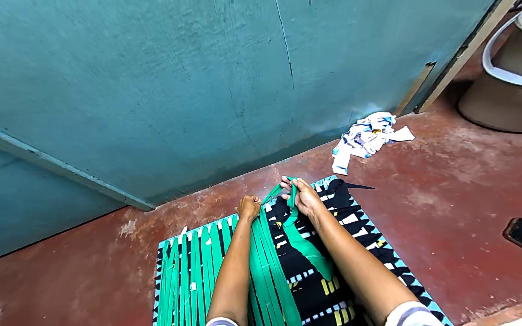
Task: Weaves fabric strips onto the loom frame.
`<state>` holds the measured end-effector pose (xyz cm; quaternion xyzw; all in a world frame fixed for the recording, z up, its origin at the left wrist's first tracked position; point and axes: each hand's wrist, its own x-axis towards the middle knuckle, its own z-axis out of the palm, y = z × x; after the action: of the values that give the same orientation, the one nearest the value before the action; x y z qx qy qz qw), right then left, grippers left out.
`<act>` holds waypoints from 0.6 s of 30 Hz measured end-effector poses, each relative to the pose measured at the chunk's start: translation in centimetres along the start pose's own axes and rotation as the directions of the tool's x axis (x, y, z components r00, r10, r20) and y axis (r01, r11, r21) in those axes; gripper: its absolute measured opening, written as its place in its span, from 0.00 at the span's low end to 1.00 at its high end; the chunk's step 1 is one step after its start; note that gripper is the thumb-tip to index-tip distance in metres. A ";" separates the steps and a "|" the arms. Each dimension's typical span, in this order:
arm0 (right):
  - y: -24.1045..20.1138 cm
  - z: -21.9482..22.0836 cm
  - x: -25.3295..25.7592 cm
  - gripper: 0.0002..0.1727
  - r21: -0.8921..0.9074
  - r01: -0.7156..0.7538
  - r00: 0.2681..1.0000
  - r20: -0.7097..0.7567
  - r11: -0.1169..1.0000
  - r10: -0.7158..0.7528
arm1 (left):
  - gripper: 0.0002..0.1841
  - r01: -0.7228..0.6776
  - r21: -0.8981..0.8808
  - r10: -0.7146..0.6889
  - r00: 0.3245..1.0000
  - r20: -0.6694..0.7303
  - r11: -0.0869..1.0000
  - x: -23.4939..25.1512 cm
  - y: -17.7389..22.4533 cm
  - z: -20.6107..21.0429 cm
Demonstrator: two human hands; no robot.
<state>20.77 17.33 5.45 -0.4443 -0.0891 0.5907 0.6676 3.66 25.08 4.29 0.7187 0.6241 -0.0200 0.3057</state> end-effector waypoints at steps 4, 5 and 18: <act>-0.7 1.9 1.1 0.16 -0.188 0.026 0.996 0.089 0.982 -0.009 | 0.12 -0.167 -0.088 0.160 0.983 -0.085 0.982 0.6 -1.7 1.0; -0.7 2.4 1.4 0.17 -0.227 0.037 0.994 0.106 0.973 -0.013 | 0.12 -0.221 -0.114 0.209 0.972 -0.111 0.969 0.6 -2.1 1.3; 0.5 4.9 1.3 0.16 -0.251 0.119 0.978 0.195 0.961 -0.070 | 0.13 -0.150 -0.086 0.154 0.987 0.035 0.985 1.6 -1.2 0.3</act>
<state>17.62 20.78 7.51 -0.4672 -0.2486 0.5797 0.6195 3.05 26.36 2.93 0.7505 0.5613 0.0144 0.3486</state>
